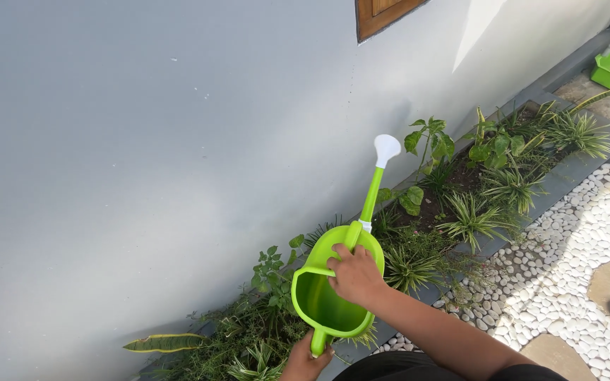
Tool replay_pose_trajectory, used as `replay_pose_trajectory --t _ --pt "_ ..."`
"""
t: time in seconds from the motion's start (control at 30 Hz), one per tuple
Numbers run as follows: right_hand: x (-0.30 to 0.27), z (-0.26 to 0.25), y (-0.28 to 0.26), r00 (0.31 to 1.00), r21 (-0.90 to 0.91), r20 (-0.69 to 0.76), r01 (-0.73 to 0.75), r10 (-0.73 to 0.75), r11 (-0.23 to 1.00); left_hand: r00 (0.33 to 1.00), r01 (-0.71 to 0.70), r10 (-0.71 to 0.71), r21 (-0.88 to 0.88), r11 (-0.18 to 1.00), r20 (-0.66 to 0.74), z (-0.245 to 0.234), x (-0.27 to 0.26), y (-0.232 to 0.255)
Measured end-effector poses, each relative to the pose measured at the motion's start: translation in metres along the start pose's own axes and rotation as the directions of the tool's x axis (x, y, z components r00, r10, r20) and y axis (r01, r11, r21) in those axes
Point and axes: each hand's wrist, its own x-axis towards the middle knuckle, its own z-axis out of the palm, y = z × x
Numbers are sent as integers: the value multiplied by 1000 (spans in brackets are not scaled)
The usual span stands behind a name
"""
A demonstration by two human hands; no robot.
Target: Watering various plants in an outdoor planter box using a green watering can.
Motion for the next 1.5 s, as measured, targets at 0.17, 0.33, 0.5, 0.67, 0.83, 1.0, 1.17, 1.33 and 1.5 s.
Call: replay_pose_trajectory --t 0.17,0.33,0.5,0.67,0.83,1.0,1.17,1.33,1.5 --pt "20 -3 -7 997 26 72 33 -34 999 998 57 -58 -25 998 -35 -16 -6 13" --pt "38 16 18 994 165 -51 104 -96 981 984 -47 87 244 969 -153 -54 -16 60" --pt "52 -13 47 988 502 134 -130 71 855 969 -45 151 463 885 -195 -65 0 123" --pt "56 -10 89 976 603 174 -213 134 769 991 -35 110 648 761 -75 -52 20 213" --pt "50 -7 123 948 719 234 -317 214 619 999 0 -32 761 649 28 -21 42 277" --pt "47 -2 146 930 775 293 -367 221 514 992 5 -102 796 606 72 4 56 290" --pt "42 1 166 933 764 296 -359 203 537 999 6 -37 734 679 27 18 57 240" --pt "34 -19 167 930 666 340 -343 140 662 993 44 21 528 848 -115 42 45 179" --pt "17 -53 158 970 332 241 -65 -18 941 886 451 -434 93 888 -161 89 59 78"
